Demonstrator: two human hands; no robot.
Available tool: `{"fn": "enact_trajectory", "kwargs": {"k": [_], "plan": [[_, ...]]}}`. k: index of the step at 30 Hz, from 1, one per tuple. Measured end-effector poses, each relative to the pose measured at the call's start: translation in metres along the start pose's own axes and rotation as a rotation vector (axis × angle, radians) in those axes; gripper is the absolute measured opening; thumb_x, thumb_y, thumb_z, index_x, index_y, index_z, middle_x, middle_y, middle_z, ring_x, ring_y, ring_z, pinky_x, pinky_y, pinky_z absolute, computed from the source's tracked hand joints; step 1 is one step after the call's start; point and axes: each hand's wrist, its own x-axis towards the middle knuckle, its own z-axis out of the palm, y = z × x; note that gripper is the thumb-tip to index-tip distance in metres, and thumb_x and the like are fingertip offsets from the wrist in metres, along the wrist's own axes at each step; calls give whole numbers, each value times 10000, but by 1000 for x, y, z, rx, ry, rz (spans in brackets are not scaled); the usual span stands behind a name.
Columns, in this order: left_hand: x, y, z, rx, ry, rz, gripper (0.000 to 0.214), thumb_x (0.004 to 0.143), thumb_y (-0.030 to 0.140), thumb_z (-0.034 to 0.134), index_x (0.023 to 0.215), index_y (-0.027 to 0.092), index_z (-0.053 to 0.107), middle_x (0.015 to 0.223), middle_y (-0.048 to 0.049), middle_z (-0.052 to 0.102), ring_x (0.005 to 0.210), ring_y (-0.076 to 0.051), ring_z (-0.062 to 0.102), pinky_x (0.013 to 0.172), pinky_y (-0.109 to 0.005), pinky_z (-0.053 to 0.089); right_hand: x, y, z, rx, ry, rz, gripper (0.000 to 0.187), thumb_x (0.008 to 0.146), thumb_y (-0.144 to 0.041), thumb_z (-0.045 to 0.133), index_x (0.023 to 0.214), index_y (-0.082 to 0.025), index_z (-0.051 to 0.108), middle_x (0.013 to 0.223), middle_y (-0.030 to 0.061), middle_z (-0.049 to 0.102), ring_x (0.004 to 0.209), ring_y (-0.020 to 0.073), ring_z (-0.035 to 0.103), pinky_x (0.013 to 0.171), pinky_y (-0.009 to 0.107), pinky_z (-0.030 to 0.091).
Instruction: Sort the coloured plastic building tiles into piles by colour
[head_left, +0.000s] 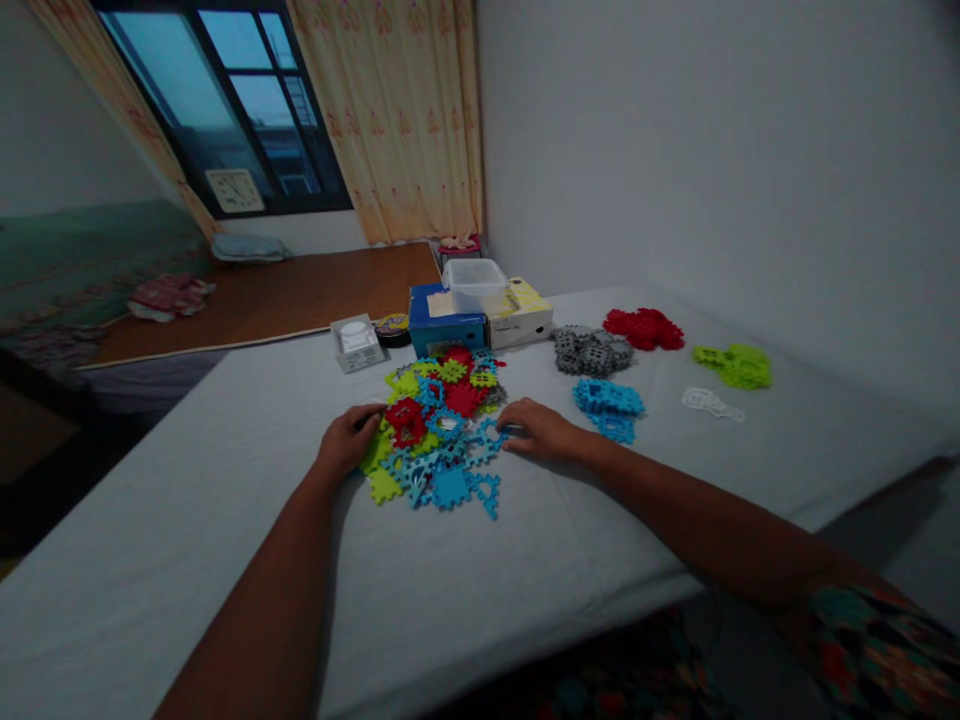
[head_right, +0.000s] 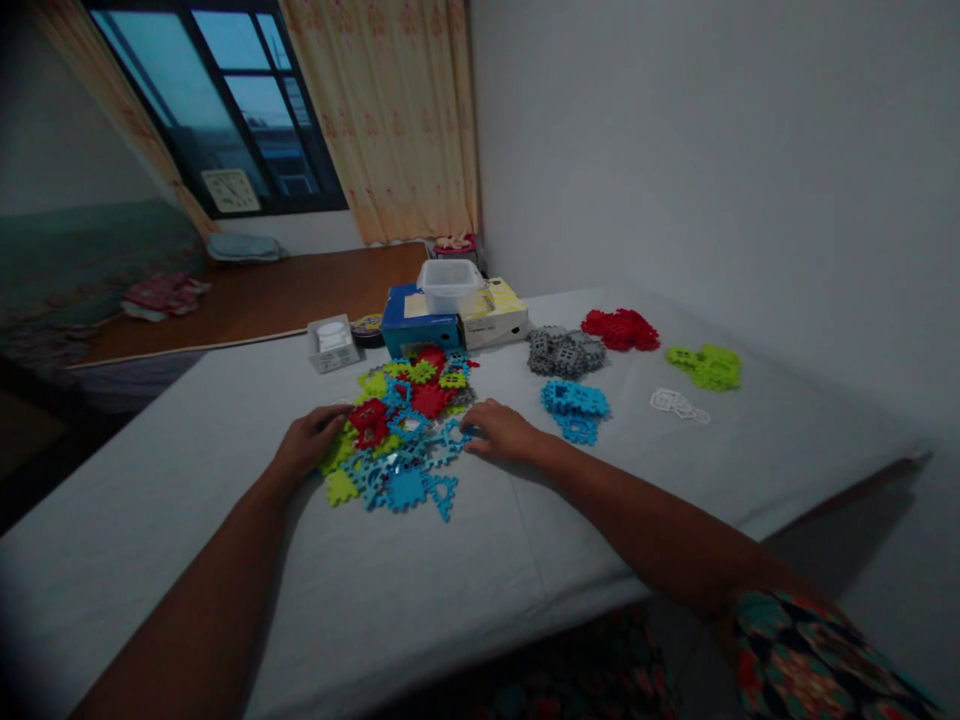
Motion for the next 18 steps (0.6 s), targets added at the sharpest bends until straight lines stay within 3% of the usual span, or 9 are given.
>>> {"fn": "enact_trajectory", "kwargs": {"k": [6,9,13,18], "plan": [[-1,0,-2,26,-8,0,493,795,466,497,1136,186,717,1125,-80,738,992,-251,682,885,-333,528,-12,-18,-9,-236,-59,138,326,802,-172,616,1127,-174,625,1143,137,647,1072,297,538,842,409,441],[-1,-2,-2,29,-14,-14,498,799,476,496,1149,195,711,1132,-72,737,984,-247,682,880,-331,531,-15,-23,-10,-236,-81,121,403,828,-225,631,1226,-181,584,1228,147,624,1119,314,519,847,425,435],[1,-1,-3,41,-7,-3,490,787,474,494,1118,195,723,1151,-74,731,1016,-252,676,914,-339,523,-13,-19,-13,-202,-102,146,352,859,-278,651,1200,-203,610,1211,122,642,1126,290,534,880,413,428],[0,2,-4,43,-2,3,493,775,483,494,1097,192,728,1146,-75,730,1039,-254,673,921,-332,523,-24,-5,-56,-196,-24,210,352,846,-218,642,1196,-188,622,1200,108,652,1130,252,557,923,366,431]]}}
